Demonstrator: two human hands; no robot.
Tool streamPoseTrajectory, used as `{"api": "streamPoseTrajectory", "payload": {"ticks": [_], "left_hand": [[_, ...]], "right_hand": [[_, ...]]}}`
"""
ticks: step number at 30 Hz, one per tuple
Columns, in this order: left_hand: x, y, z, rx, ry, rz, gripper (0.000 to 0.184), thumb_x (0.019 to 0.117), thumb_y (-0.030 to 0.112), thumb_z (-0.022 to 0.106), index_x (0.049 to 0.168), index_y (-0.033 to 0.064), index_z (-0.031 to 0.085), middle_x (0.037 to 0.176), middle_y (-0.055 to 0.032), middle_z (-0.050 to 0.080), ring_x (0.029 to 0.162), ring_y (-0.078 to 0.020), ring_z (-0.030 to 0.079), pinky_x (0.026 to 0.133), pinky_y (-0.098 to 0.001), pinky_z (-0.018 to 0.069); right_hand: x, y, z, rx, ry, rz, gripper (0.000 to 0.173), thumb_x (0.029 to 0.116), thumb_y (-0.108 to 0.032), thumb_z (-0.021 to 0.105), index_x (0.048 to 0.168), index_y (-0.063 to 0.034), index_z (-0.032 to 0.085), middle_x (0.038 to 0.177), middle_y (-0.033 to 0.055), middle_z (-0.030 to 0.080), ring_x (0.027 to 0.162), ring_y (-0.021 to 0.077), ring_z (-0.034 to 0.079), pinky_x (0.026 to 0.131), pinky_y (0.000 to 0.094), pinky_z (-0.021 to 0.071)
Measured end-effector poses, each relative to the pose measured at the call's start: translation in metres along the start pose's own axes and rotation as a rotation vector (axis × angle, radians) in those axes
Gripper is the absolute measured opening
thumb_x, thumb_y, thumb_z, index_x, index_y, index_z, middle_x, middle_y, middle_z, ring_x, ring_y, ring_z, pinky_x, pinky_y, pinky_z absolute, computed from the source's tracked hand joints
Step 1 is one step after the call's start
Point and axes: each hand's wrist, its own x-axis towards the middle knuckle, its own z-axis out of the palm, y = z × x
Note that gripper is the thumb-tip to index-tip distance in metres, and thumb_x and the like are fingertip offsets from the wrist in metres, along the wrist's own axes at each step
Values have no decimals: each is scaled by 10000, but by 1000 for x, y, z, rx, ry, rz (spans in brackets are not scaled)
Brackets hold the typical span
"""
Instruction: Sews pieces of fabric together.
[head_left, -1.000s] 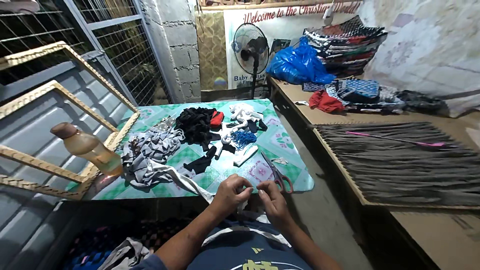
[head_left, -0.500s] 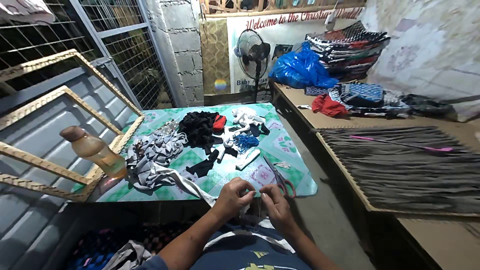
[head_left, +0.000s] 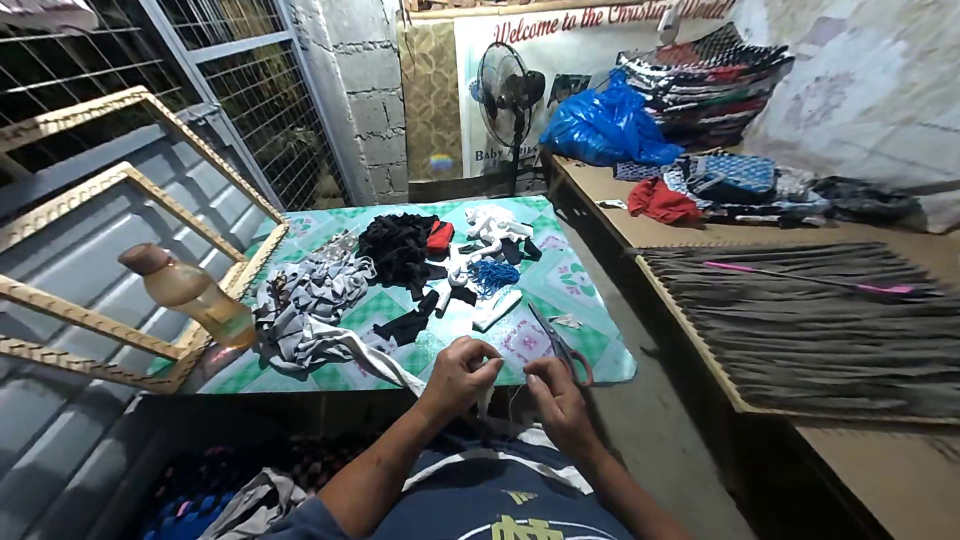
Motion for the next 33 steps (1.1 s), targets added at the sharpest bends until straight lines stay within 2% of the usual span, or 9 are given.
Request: {"api": "streamPoseTrajectory", "payload": {"ticks": [6,15,19,24,28,33], "left_hand": [[-2,-1,2,2,6,15,149,912,162,691,922,25,749,791,5,601,699,17,496,639,-128,403],[-6,0,-1,-5,-1,1,165,918,156,685,939,4,747,803,-34,604,699,-13,502,639,-149,412],[-7,0,-4,-10,2,-12,166,923,164,686,943,11,749,806,-29,600,705,-17,502,643,-152,413],[-9,2,-4,-11,3,-11,163,919,163,688,940,12,746,799,-21,587,699,-5,489,637,-146,402],[-8,-2,-4,1,15,14,160,918,167,688,925,18,748,780,-15,589,693,-3,490,635,-144,401],[-9,-3,-2,9,24,21,156,911,166,693,923,20,747,763,-5,579,683,2,489,624,-135,397]], "right_hand": [[-1,2,4,3,-23,-13,226,984,-66,467,1087,84,601,919,59,640,765,-28,576,709,130,493],[-3,2,9,38,-37,-12,239,985,-86,478,1106,84,594,962,50,655,810,-34,596,741,138,509],[-2,3,12,51,-49,-24,221,990,-92,483,1102,62,596,950,23,653,794,-50,591,729,126,509],[-4,-1,12,44,-60,-17,223,992,-86,478,1103,71,592,948,32,648,802,-49,588,734,121,503],[-3,4,13,54,-49,-25,216,984,-81,475,1086,66,596,920,23,640,753,-49,568,695,124,493],[-5,4,13,55,-48,-24,216,991,-86,475,1094,61,596,940,32,652,799,-46,591,732,124,503]]}}
